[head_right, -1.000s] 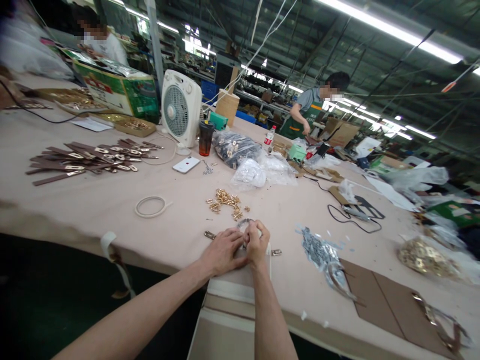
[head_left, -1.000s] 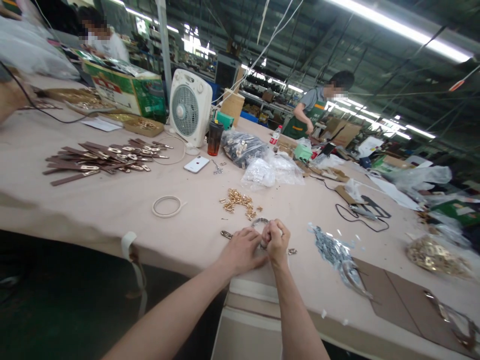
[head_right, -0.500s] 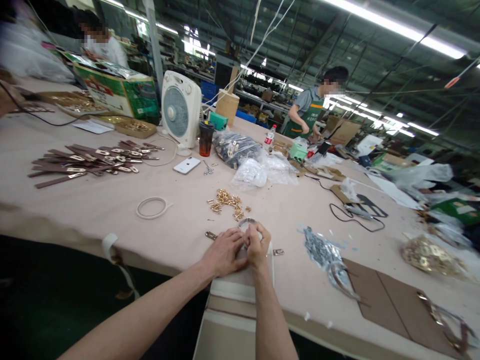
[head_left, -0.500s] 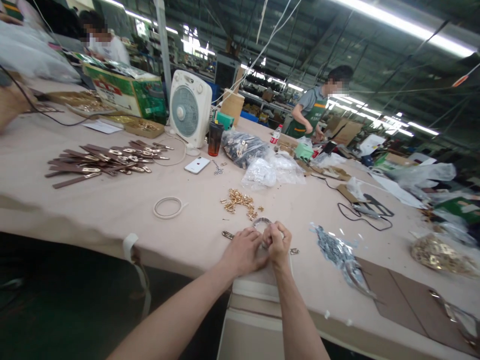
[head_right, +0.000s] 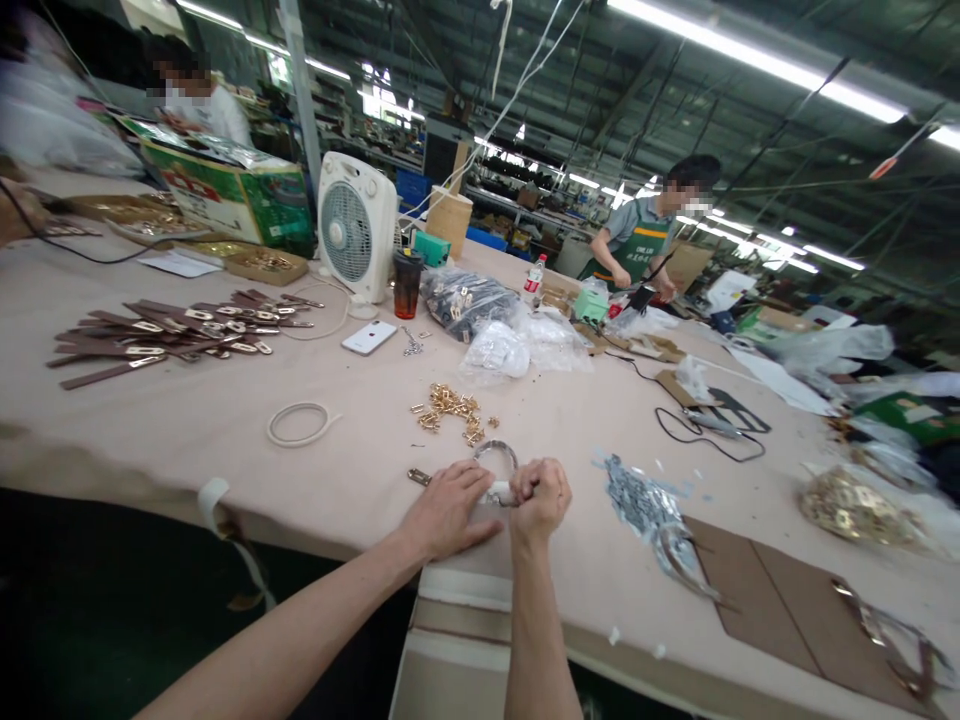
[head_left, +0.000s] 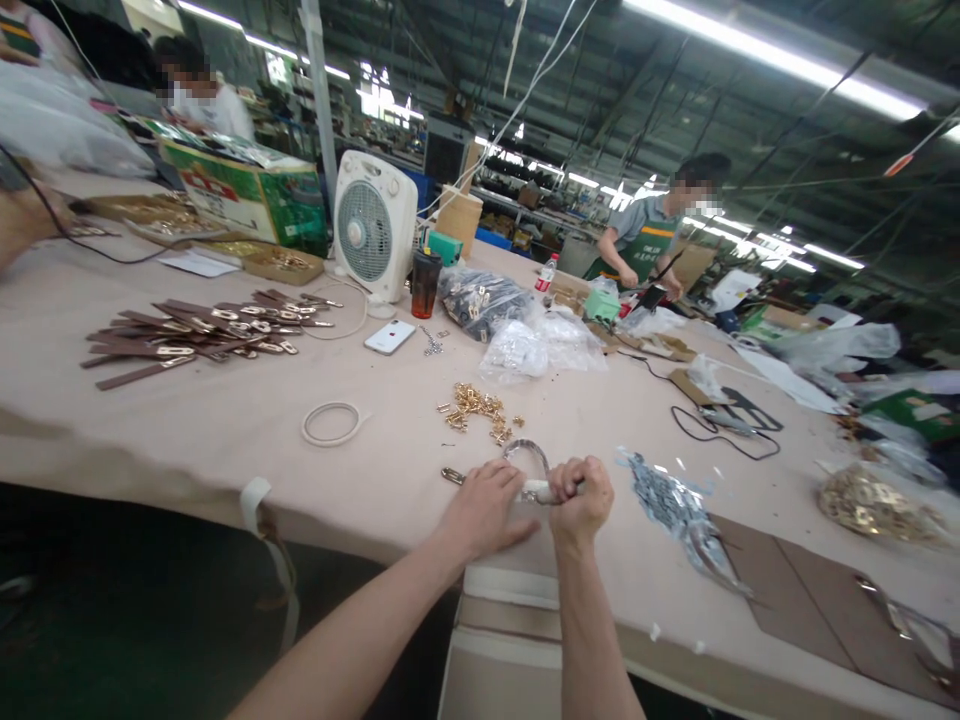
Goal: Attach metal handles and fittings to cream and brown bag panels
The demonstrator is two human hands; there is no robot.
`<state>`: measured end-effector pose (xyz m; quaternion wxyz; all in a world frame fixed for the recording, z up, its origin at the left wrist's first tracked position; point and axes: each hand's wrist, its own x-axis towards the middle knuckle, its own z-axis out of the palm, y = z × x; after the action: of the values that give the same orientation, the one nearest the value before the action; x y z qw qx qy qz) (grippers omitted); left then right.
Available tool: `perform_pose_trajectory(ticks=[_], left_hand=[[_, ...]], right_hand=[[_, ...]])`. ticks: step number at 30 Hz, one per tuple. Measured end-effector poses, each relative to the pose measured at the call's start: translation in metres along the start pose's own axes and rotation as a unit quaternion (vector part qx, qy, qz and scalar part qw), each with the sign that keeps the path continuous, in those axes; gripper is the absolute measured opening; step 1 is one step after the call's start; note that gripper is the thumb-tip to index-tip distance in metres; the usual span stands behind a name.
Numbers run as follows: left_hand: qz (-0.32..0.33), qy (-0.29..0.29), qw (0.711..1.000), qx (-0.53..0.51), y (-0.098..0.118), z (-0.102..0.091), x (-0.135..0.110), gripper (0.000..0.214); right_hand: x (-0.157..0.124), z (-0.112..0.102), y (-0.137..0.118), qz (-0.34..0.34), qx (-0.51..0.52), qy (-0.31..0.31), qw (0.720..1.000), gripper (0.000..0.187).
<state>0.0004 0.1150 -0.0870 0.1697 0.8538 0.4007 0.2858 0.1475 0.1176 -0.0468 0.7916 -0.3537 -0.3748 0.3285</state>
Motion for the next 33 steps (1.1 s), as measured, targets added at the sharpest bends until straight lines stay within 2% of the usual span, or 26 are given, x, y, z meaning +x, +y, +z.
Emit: perform_pose_trajectory(ticks=[4, 7, 11, 14, 18, 22, 25, 33], left_hand=[[0.000, 0.014, 0.999, -0.038, -0.008, 0.006, 0.002, 0.076], [-0.009, 0.042, 0.995, -0.085, -0.015, 0.008, 0.004, 0.093], [-0.016, 0.047, 0.994, -0.094, -0.023, -0.003, -0.003, 0.093], [-0.016, 0.015, 0.999, -0.031, -0.031, -0.021, -0.016, 0.081], [-0.016, -0.006, 1.000, 0.015, -0.039, -0.038, -0.027, 0.069], [-0.016, -0.011, 1.000, 0.021, -0.039, -0.039, -0.027, 0.071], [-0.017, -0.007, 1.000, 0.025, -0.038, -0.038, -0.026, 0.064], [-0.012, -0.012, 0.999, 0.030, -0.040, -0.040, -0.026, 0.055]], right_hand=[[0.009, -0.011, -0.027, -0.057, 0.009, 0.096, 0.994, 0.038], [0.009, -0.018, -0.036, -0.051, -0.006, 0.140, 0.989, 0.039], [0.000, -0.020, -0.041, -0.028, -0.025, 0.167, 0.985, 0.040], [-0.006, -0.014, -0.044, -0.020, -0.023, 0.146, 0.989, 0.039], [-0.017, 0.008, -0.035, 0.016, 0.020, 0.069, 0.997, 0.038], [-0.033, 0.035, -0.003, 0.024, 0.013, 0.003, 1.000, 0.041], [-0.047, 0.044, 0.017, 0.008, -0.006, -0.024, 1.000, 0.042], [-0.064, 0.049, 0.031, -0.035, -0.045, -0.033, 0.998, 0.043]])
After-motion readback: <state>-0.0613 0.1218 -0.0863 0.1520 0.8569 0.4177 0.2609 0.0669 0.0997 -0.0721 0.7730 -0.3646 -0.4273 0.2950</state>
